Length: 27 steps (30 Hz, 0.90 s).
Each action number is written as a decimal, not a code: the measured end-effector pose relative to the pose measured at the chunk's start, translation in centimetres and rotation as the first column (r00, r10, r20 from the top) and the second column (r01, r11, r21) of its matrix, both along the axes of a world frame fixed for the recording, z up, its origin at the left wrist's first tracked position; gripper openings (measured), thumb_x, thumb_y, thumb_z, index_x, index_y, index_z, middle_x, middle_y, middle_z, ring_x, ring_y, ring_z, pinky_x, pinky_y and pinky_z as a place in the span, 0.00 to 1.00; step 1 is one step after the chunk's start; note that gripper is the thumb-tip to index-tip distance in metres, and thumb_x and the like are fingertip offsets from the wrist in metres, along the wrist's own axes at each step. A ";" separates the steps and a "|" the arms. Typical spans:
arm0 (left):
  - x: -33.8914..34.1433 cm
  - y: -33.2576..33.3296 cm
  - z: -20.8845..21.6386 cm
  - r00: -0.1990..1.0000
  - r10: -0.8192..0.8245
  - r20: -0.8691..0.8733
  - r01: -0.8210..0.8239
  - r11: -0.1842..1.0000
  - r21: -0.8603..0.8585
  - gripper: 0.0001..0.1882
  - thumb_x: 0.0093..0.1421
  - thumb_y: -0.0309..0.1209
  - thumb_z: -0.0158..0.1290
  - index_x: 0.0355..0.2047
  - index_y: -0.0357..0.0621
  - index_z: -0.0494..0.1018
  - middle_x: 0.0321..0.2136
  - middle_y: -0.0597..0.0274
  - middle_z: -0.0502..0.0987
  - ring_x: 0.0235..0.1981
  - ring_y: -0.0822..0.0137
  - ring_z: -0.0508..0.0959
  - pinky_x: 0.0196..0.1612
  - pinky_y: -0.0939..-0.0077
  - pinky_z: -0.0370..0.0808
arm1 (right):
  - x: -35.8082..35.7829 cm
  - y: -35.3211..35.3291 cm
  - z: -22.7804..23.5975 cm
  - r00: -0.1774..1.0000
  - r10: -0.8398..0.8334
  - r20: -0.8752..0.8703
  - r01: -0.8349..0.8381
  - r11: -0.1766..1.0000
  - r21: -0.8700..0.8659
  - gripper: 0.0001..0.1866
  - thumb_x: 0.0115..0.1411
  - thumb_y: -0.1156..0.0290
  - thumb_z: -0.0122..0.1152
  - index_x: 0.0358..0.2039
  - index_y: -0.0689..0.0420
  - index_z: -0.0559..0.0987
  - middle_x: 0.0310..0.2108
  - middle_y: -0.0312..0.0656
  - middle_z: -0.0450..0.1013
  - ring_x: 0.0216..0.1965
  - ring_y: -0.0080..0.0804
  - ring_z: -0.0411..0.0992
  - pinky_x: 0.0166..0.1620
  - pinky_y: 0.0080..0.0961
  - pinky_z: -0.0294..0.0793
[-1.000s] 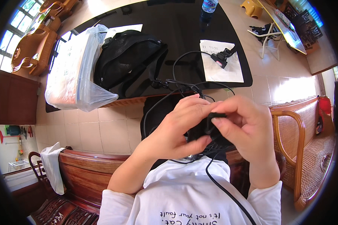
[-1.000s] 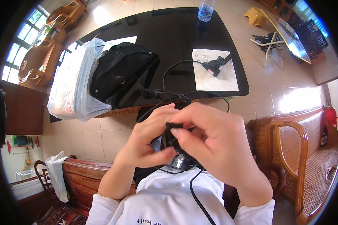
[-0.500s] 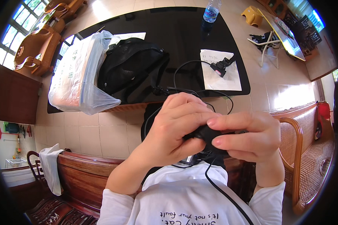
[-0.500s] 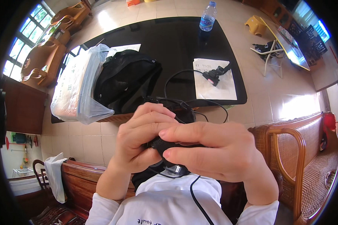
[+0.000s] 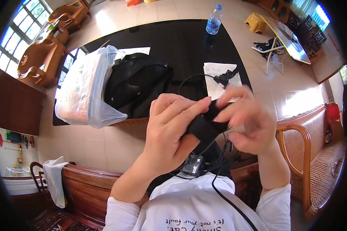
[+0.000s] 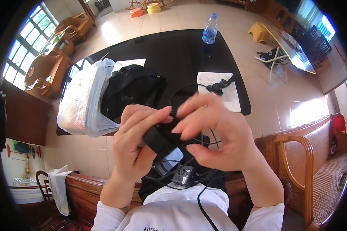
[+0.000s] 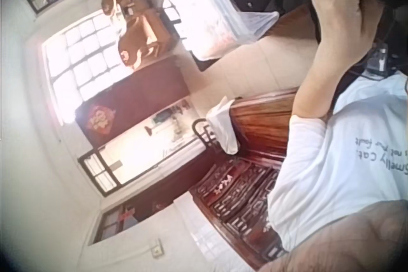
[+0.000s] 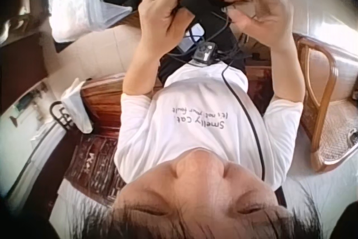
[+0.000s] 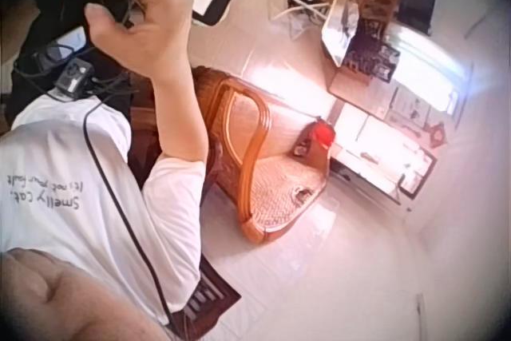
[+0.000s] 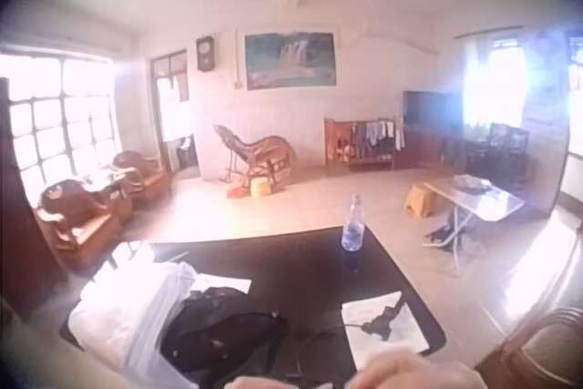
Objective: Assemble and prepare electronic devices by attaching straps and organizing cables.
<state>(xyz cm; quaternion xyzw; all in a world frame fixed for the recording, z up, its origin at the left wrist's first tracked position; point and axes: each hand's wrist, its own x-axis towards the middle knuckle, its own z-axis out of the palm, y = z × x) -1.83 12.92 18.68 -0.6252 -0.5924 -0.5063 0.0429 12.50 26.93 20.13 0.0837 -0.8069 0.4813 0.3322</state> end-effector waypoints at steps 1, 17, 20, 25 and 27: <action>-0.3 -0.1 0.0 1.000 0.002 -0.009 -0.002 1.000 0.003 0.18 0.45 0.27 0.50 0.38 0.33 0.75 0.30 0.59 0.77 0.35 0.61 0.71 0.39 0.74 0.67 | -0.1 -0.3 0.6 0.994 -0.056 0.098 0.071 0.986 -0.151 0.18 0.37 0.82 0.62 0.33 0.56 0.74 0.31 0.37 0.73 0.45 0.36 0.67 0.49 0.33 0.67; -3.5 0.1 -0.6 0.885 -0.397 0.244 0.442 0.881 -0.167 0.19 0.40 0.22 0.54 0.37 0.39 0.74 0.28 0.58 0.73 0.35 0.56 0.71 0.43 0.67 0.66 | -1.8 -2.7 2.8 0.979 -0.198 -0.043 0.187 0.804 0.565 0.10 0.44 0.73 0.64 0.27 0.58 0.75 0.24 0.39 0.69 0.24 0.32 0.71 0.24 0.26 0.70; -3.6 0.5 -0.4 0.901 -0.390 0.188 0.418 0.896 -0.147 0.20 0.38 0.22 0.56 0.37 0.40 0.73 0.31 0.57 0.73 0.36 0.56 0.71 0.43 0.67 0.66 | -2.0 -2.5 3.0 0.974 -0.222 0.039 0.172 0.845 0.506 0.08 0.45 0.74 0.63 0.26 0.57 0.74 0.23 0.39 0.70 0.21 0.30 0.70 0.22 0.25 0.70; 0.4 -1.1 0.4 0.893 0.442 0.084 -0.418 0.884 -0.210 0.11 0.42 0.25 0.61 0.28 0.39 0.75 0.23 0.58 0.73 0.27 0.60 0.73 0.27 0.71 0.69 | -2.5 -3.4 2.3 0.843 -0.431 0.320 0.450 0.893 0.019 0.05 0.48 0.75 0.61 0.23 0.58 0.73 0.18 0.40 0.69 0.17 0.30 0.69 0.21 0.22 0.68; 1.9 -2.2 1.3 0.919 0.207 0.334 -0.138 0.966 -0.219 0.08 0.47 0.26 0.60 0.27 0.37 0.76 0.19 0.59 0.73 0.22 0.63 0.72 0.22 0.75 0.67 | -2.7 -4.2 2.0 0.802 -0.537 0.262 0.572 0.817 -0.077 0.05 0.50 0.75 0.60 0.22 0.59 0.73 0.16 0.40 0.69 0.15 0.30 0.69 0.21 0.20 0.67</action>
